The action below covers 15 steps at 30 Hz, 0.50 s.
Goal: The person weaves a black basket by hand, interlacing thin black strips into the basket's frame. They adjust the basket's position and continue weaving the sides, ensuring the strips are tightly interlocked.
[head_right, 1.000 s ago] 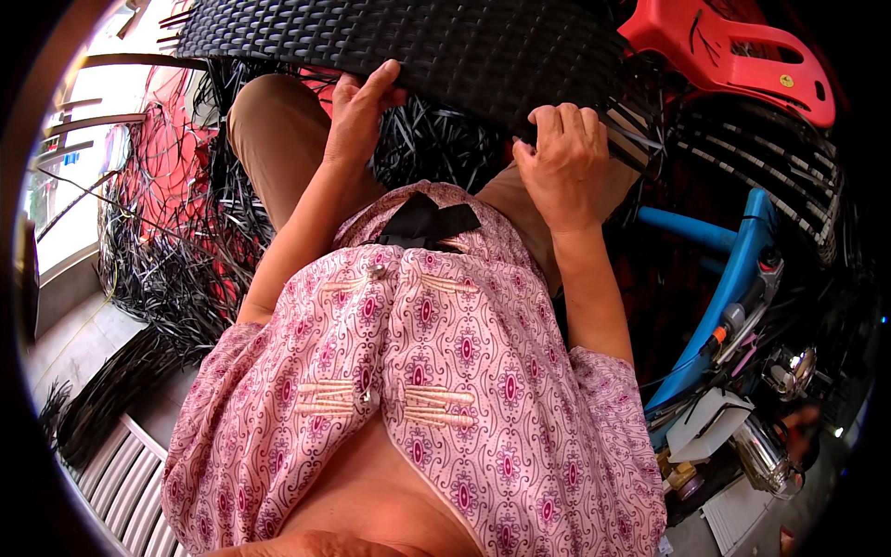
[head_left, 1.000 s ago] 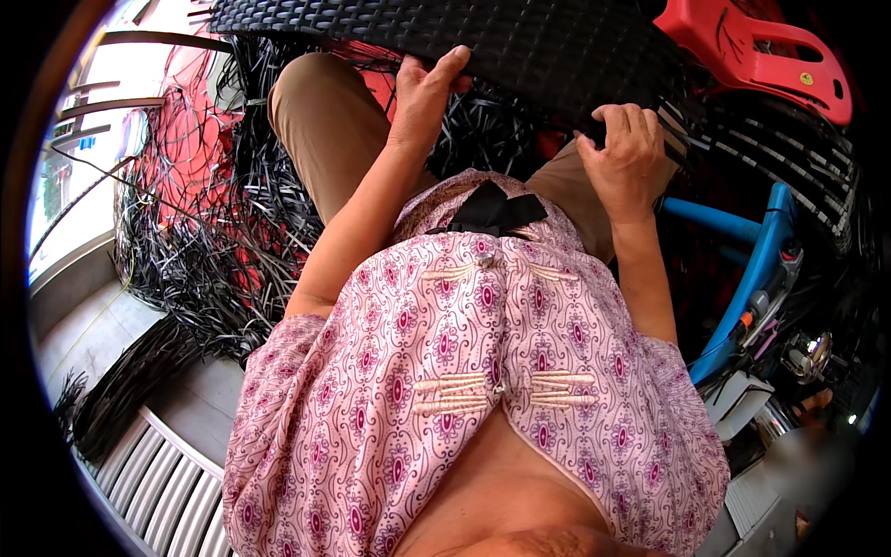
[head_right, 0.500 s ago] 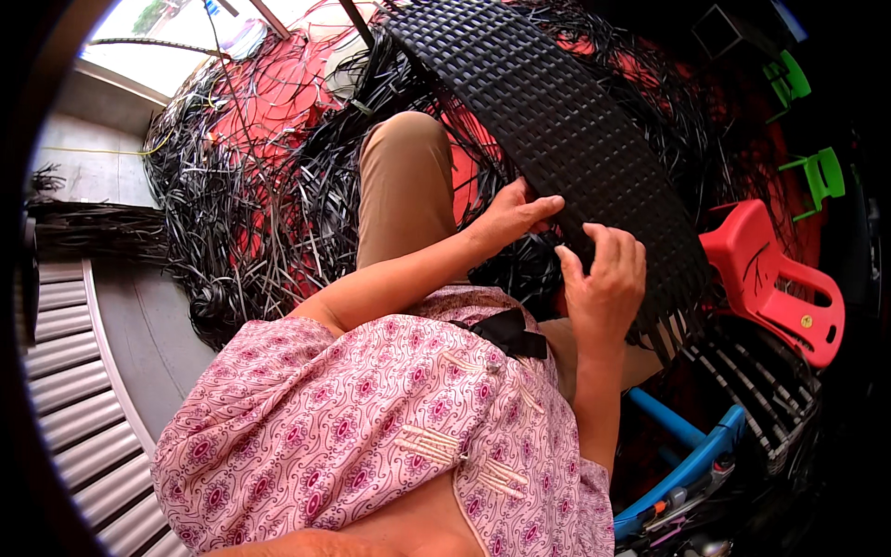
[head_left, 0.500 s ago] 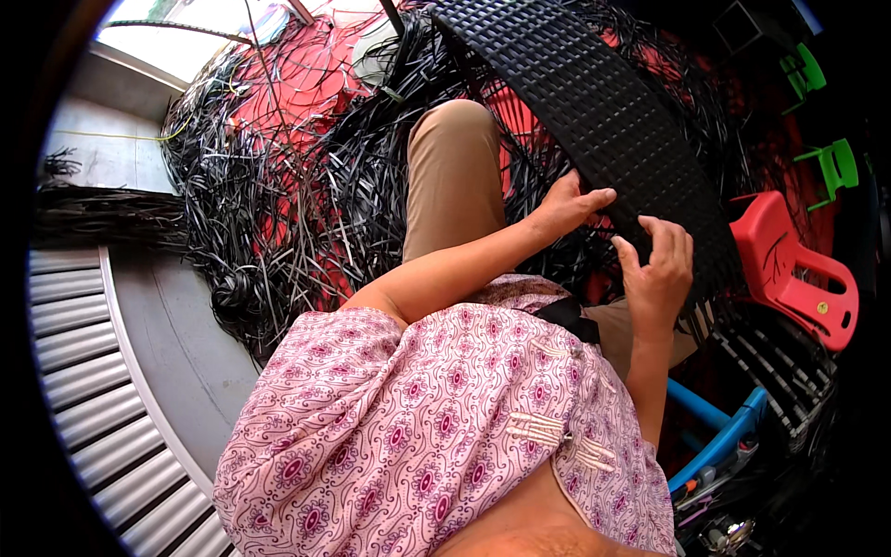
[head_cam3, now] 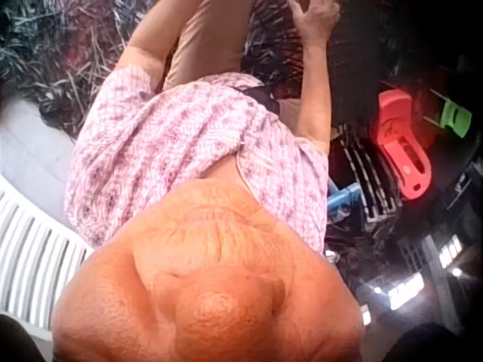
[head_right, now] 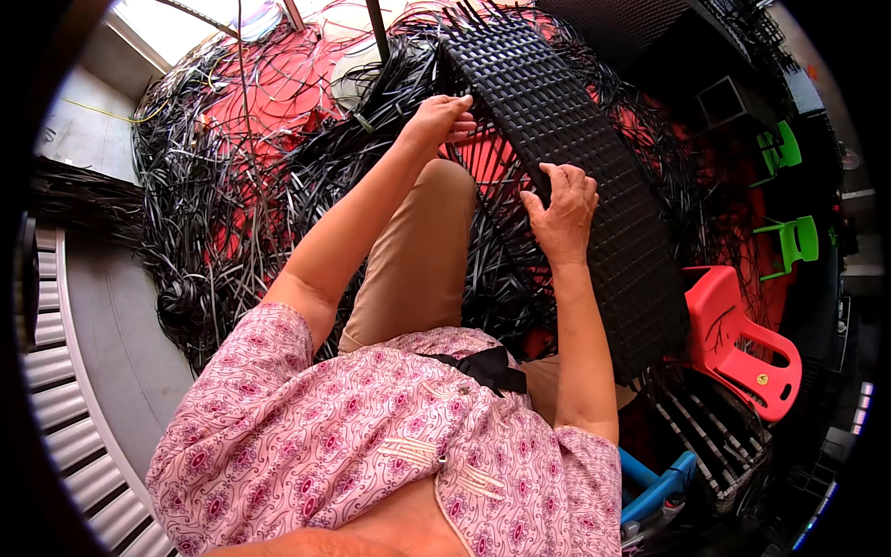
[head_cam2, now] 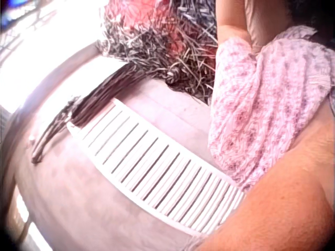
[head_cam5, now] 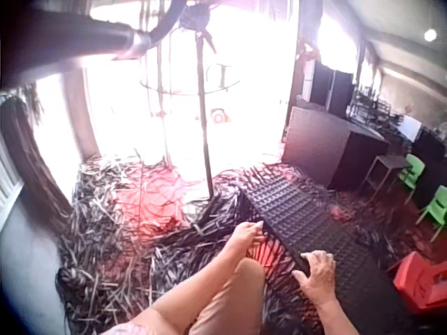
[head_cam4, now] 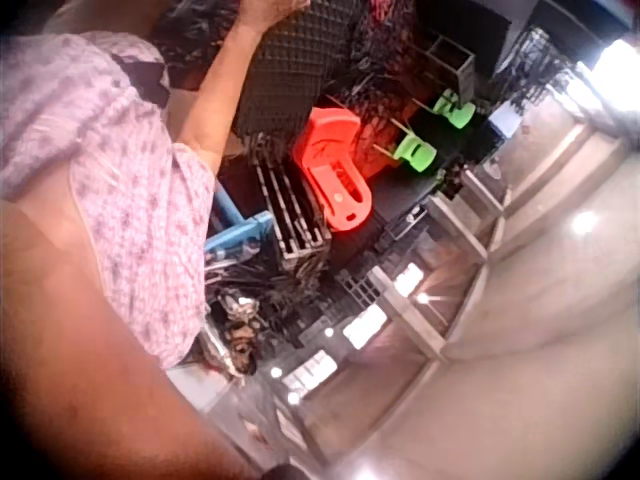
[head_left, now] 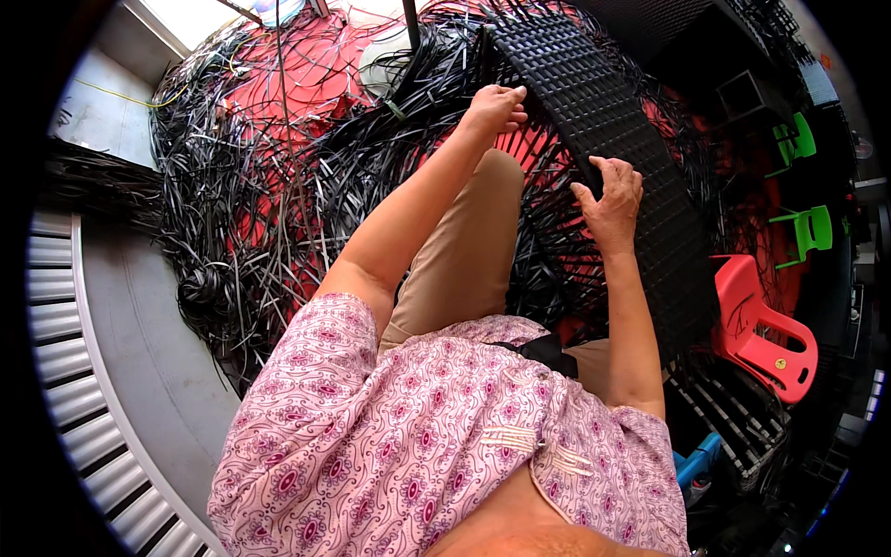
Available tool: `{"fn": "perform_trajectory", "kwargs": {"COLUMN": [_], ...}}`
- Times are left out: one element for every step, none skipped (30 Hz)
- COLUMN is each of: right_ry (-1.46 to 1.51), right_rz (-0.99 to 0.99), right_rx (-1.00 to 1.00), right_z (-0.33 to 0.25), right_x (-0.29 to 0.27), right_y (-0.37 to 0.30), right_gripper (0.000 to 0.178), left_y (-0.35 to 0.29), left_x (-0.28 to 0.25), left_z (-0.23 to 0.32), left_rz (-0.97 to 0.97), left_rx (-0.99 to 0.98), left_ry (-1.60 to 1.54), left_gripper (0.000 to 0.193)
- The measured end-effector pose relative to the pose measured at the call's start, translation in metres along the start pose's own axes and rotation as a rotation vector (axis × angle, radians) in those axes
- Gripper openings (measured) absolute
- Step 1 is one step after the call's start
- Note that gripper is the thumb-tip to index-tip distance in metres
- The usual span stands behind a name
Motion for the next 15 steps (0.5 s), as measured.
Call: {"fn": "perform_trajectory", "kwargs": {"right_ry": [0.003, -0.016, -0.018, -0.018, -0.021, -0.033, -0.024, -0.020, -0.016, -0.019, -0.022, -0.025, -0.029, -0.048, -0.040], "right_rz": [0.000, 0.015, 0.010, 0.005, -0.003, 0.018, 0.019, 0.025, 0.032, 0.032, 0.022, 0.010, -0.001, 0.005, 0.000], "right_rx": [0.005, -0.004, -0.002, -0.002, 0.004, -0.012, -0.008, -0.009, -0.011, -0.034, -0.033, -0.031, -0.030, -0.042, -0.048], "right_z": [-0.003, -0.006, -0.009, -0.012, -0.014, -0.015, -0.016, -0.017, -0.018, -0.024, -0.027, -0.030, -0.033, -0.037, -0.041], "right_x": [-0.001, -0.003, -0.003, -0.004, -0.004, -0.005, -0.003, -0.002, -0.001, -0.001, 0.000, 0.000, 0.001, 0.001, 0.003], "right_y": [-0.002, -0.004, -0.004, -0.004, -0.005, -0.004, -0.006, -0.005, -0.005, -0.005, -0.007, -0.009, -0.010, -0.009, -0.005], "right_gripper": [0.053, 0.052, 0.052, 0.052, 0.051, 0.050, 0.051, 0.051, 0.051, 0.052, 0.052, 0.052, 0.052, 0.048, 0.047], "left_y": [0.010, 0.021, 0.031, 0.038, 0.040, 0.041, 0.041, 0.042, 0.043, 0.042, 0.039, 0.035, 0.032, 0.028, 0.032], "left_x": [0.006, 0.012, 0.014, 0.013, 0.013, 0.012, 0.009, 0.009, 0.009, 0.008, 0.009, 0.007, 0.006, 0.002, -0.002], "left_z": [0.001, 0.003, 0.005, 0.005, 0.002, -0.002, -0.007, -0.009, -0.012, -0.015, -0.015, -0.013, -0.012, -0.009, -0.011], "left_rz": [0.024, 0.034, 0.050, 0.068, 0.068, 0.071, 0.075, 0.051, 0.028, 0.005, -0.016, 0.006, 0.029, 0.054, 0.036], "left_rx": [-0.024, -0.005, 0.013, 0.032, 0.036, 0.041, 0.047, 0.026, 0.005, -0.015, -0.036, -0.040, -0.044, -0.045, -0.043], "left_ry": [-0.023, 0.018, 0.063, 0.109, 0.073, 0.038, 0.001, -0.007, -0.016, -0.026, -0.033, -0.025, -0.016, -0.006, 0.002], "left_gripper": [0.044, 0.043, 0.041, 0.040, 0.041, 0.041, 0.042, 0.041, 0.041, 0.041, 0.040, 0.039, 0.038, 0.037, 0.036]}}
Point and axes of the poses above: each hand's wrist, its own y-axis towards the middle knuckle, its own x-axis out of the palm, z = x × y, the point moved 10 cm from there along y, towards the middle knuckle, and after that the axes turned 3 degrees about -y, right-handed, at the moved point
